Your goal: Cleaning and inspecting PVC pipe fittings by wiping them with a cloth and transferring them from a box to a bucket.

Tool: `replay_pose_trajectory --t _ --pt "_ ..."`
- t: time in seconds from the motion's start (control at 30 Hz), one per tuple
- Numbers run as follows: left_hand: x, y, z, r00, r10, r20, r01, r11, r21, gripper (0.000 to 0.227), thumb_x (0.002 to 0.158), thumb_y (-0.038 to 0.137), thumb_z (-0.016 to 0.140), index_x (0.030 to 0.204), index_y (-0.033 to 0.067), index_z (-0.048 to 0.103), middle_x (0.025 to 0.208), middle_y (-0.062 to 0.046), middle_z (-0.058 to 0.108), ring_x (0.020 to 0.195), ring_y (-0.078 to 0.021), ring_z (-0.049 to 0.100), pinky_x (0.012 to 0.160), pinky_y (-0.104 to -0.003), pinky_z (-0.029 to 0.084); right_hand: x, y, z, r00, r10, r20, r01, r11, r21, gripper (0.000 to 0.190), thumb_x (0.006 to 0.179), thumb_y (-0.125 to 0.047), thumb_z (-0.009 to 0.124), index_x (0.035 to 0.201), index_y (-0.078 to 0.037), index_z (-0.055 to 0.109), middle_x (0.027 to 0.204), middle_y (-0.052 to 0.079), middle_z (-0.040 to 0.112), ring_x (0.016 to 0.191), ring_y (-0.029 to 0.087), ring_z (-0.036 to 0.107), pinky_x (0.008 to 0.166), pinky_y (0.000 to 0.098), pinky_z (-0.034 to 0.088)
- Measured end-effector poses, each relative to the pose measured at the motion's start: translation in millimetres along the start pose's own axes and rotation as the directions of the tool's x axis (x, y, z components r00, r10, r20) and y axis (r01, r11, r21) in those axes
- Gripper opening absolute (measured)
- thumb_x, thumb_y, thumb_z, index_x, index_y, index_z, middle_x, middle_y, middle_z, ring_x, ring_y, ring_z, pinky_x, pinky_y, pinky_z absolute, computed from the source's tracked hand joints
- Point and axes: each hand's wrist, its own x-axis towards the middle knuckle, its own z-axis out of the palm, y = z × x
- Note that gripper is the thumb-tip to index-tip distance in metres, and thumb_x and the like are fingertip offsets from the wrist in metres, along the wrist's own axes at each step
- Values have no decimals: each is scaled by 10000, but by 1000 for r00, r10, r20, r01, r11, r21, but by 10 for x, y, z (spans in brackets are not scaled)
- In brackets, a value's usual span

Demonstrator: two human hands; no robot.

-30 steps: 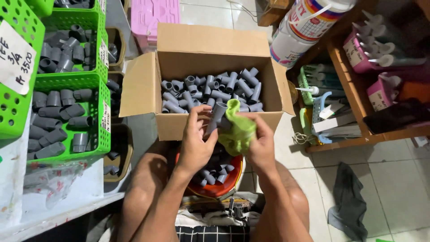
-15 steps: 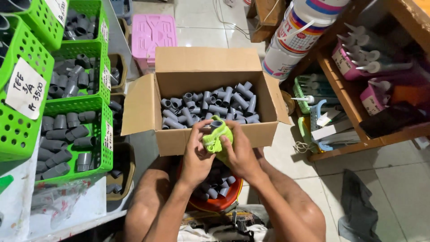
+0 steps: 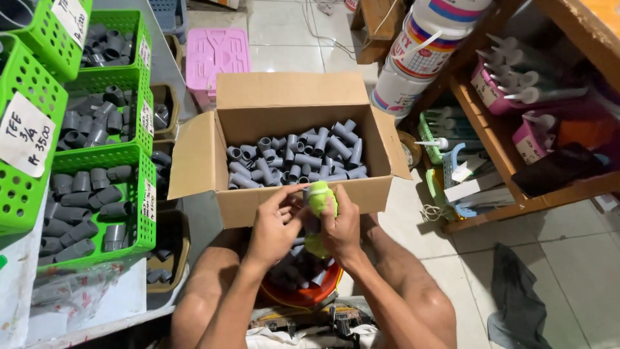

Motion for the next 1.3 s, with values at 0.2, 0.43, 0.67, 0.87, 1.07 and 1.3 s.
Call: replay_pose_trajectory --t 0.2,0.43,0.67,0.87,1.07,1.3 --pt "18 -381 -46 973 -145 178 209 879 -429 381 722 -4 765 1084 -101 695 849 -210 742 687 -211 729 605 -330 629 -110 629 79 902 -432 -6 424 888 -179 263 835 -434 612 902 -183 648 639 -12 581 499 221 623 534 296 546" --pt "-37 31 59 895 446 13 -405 800 443 414 829 31 755 1232 72 672 1033 -157 749 857 -317 740 757 -419 592 215 -246 -78 990 82 112 -99 984 148 275 950 -348 514 866 -92 568 657 176 588 618 214 541 633 429 499" --pt "-23 184 63 947 322 4 -306 897 318 351 879 133 742 1204 48 641 899 -140 740 784 -256 743 723 -375 628 173 54 4 985 158 66 -170 955 242 365 912 -433 501 864 -95 630 636 88 637 657 154 553 616 358 496" --pt "5 93 44 944 318 83 -327 888 323 234 852 152 804 1056 98 704 888 -45 713 831 -211 730 733 -327 621 211 99 -50 995 98 3 -98 986 137 425 873 -581 535 790 -166 562 540 29 618 533 159 583 547 308 482" --pt "-86 184 87 941 327 83 -336 888 313 213 865 109 784 1055 83 689 863 -73 698 814 -236 726 739 -351 623 155 26 -80 997 80 -16 -77 986 150 416 896 -555 511 805 -153 568 538 68 596 526 177 575 547 332 483" --pt "-121 168 17 945 327 3 -318 916 245 177 898 128 753 1057 81 692 813 -72 678 763 -210 720 728 -371 627 242 -16 32 997 80 2 -78 977 200 333 885 -487 529 799 -170 582 517 23 597 510 164 578 539 319 484"
